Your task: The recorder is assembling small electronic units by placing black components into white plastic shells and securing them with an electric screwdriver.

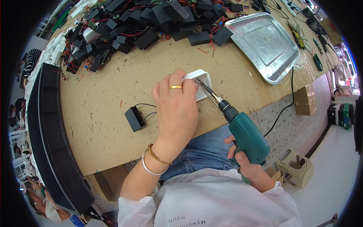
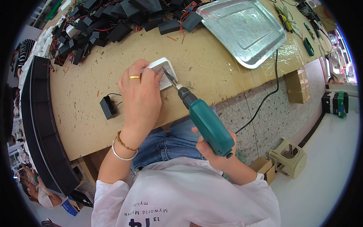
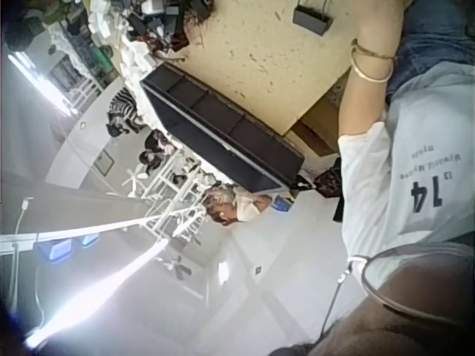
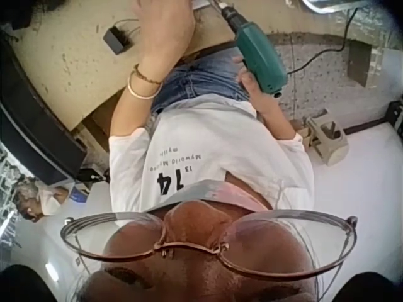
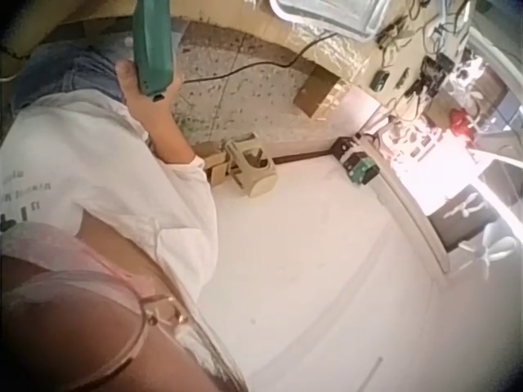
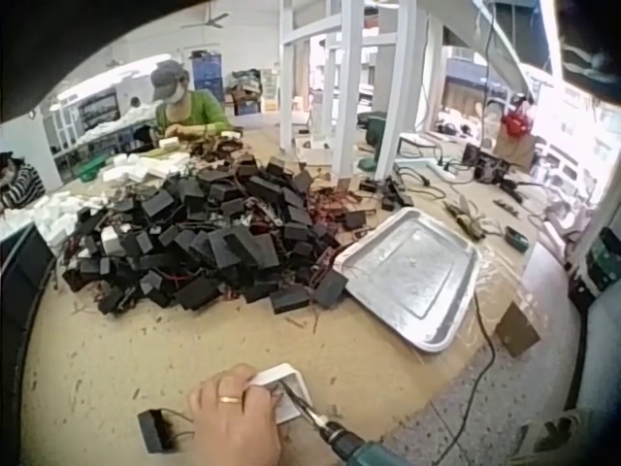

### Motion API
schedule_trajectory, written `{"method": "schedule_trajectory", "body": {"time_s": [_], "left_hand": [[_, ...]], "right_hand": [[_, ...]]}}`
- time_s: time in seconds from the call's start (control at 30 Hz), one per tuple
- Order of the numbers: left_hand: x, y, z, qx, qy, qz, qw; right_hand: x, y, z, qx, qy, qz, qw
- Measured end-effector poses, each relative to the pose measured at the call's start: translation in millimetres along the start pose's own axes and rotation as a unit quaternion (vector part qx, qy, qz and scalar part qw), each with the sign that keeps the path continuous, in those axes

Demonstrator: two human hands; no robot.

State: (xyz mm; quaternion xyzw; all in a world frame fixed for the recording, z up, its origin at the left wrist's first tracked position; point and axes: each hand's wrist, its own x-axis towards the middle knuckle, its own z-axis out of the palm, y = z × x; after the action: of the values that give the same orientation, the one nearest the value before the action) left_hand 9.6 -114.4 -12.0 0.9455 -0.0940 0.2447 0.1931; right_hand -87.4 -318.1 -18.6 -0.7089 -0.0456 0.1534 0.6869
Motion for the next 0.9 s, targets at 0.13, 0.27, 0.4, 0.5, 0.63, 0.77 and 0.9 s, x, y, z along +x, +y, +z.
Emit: {"method": "schedule_trajectory", "body": {"time_s": [0.13,0.27,0.4,0.5,0.63,0.77,0.9], "left_hand": [[1,1,-1,-0.002,-0.007,0.001,1.0],[0,1,0,-0.007,-0.006,0.0,1.0],[0,1,-2,-0.013,-0.01,0.0,1.0],[0,0,-2,-0.014,-0.01,0.001,1.0],[0,0,-1,-0.01,-0.012,0.001,1.0],[0,1,-2,-0.008,-0.013,0.002,1.0],[-1,1,-4,-0.002,-0.005,0.006,1.0]], "right_hand": [[1,5,2,0.041,0.048,-0.062,0.996],[-8,-1,-1,0.031,0.022,-0.026,0.999],[-13,-14,-2,0.004,0.011,-0.055,0.998],[-15,-19,-3,-0.001,0.014,-0.067,0.998],[-12,-16,-3,0.0,0.011,-0.087,0.996],[-14,-11,-2,0.015,0.006,-0.069,0.997],[-15,-8,-2,0.033,0.003,-0.067,0.997]]}}
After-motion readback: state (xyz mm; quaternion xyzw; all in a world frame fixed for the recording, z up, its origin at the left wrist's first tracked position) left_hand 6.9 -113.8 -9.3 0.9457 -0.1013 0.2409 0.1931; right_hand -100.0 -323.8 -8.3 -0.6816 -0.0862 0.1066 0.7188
